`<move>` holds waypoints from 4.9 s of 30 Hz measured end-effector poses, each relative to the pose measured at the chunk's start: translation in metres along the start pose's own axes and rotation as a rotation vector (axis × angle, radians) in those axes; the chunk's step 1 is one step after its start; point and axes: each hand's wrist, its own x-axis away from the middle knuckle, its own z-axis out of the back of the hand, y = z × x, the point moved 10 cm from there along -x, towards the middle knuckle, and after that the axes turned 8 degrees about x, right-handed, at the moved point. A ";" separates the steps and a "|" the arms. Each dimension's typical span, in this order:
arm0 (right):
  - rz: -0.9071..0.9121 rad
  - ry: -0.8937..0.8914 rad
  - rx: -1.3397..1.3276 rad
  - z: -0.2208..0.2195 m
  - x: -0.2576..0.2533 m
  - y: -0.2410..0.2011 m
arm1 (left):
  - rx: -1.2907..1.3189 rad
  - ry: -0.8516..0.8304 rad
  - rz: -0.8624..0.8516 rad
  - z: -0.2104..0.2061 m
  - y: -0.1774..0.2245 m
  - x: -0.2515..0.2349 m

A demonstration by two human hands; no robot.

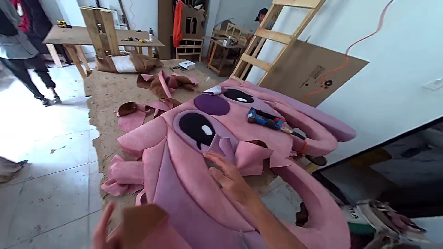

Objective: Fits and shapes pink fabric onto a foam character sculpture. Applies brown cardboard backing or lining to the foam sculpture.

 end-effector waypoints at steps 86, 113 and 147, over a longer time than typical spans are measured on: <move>0.117 -0.442 0.508 -0.055 -0.004 0.051 | -0.152 0.257 0.650 -0.086 -0.113 0.077; 0.518 0.045 0.120 0.116 -0.038 -0.182 | 0.125 -0.252 -0.210 -0.085 0.106 -0.162; -0.819 0.005 -0.035 -0.044 0.074 0.130 | -0.932 -0.172 0.245 -0.120 -0.131 -0.047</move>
